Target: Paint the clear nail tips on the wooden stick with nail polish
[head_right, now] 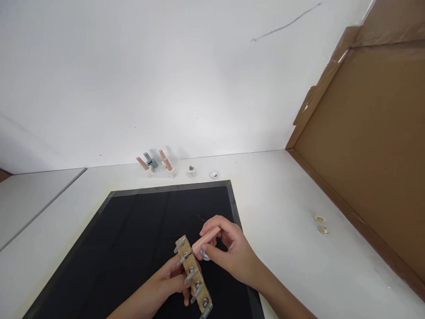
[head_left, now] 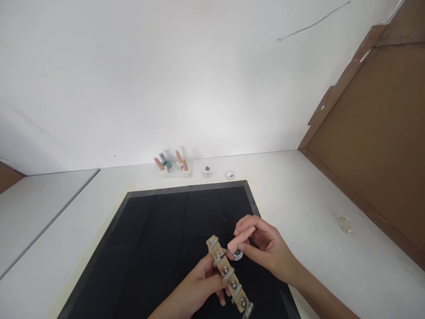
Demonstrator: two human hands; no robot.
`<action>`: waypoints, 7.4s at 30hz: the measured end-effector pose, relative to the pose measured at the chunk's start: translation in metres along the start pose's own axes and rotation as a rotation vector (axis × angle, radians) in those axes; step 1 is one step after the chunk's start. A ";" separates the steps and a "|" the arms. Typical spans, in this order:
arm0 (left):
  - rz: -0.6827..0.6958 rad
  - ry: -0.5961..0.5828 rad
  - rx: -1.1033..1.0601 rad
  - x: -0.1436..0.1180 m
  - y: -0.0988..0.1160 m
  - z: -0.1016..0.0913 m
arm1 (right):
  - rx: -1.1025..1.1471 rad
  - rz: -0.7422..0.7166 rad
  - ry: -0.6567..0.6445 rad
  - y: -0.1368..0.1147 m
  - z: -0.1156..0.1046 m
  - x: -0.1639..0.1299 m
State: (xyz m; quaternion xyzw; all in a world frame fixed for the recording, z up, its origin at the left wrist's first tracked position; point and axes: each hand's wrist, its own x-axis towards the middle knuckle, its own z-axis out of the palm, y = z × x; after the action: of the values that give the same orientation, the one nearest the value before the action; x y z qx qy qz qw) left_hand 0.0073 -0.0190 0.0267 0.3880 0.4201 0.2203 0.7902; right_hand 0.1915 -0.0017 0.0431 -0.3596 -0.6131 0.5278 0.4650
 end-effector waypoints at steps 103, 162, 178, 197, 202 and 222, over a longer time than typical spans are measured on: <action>-0.067 0.078 -0.048 -0.002 0.005 0.000 | 0.013 -0.094 0.092 -0.002 0.003 -0.003; -0.043 0.060 -0.010 -0.001 0.001 0.000 | 0.040 -0.046 0.008 0.001 0.004 -0.001; -0.029 0.056 -0.021 0.000 -0.003 -0.002 | 0.061 -0.044 0.077 0.002 0.003 0.000; -0.050 0.058 -0.023 0.000 0.000 -0.002 | -0.006 -0.094 0.049 0.004 0.002 -0.001; -0.052 0.071 -0.024 0.001 0.000 -0.002 | 0.009 -0.114 0.013 0.002 0.001 0.000; -0.043 0.059 -0.010 -0.001 0.000 -0.001 | -0.092 -0.132 0.041 -0.001 0.000 0.000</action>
State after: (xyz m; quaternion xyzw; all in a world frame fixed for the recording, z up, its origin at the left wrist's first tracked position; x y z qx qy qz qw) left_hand 0.0061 -0.0188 0.0269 0.3684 0.4504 0.2169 0.7838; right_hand 0.1916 -0.0018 0.0436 -0.3501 -0.6493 0.4600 0.4942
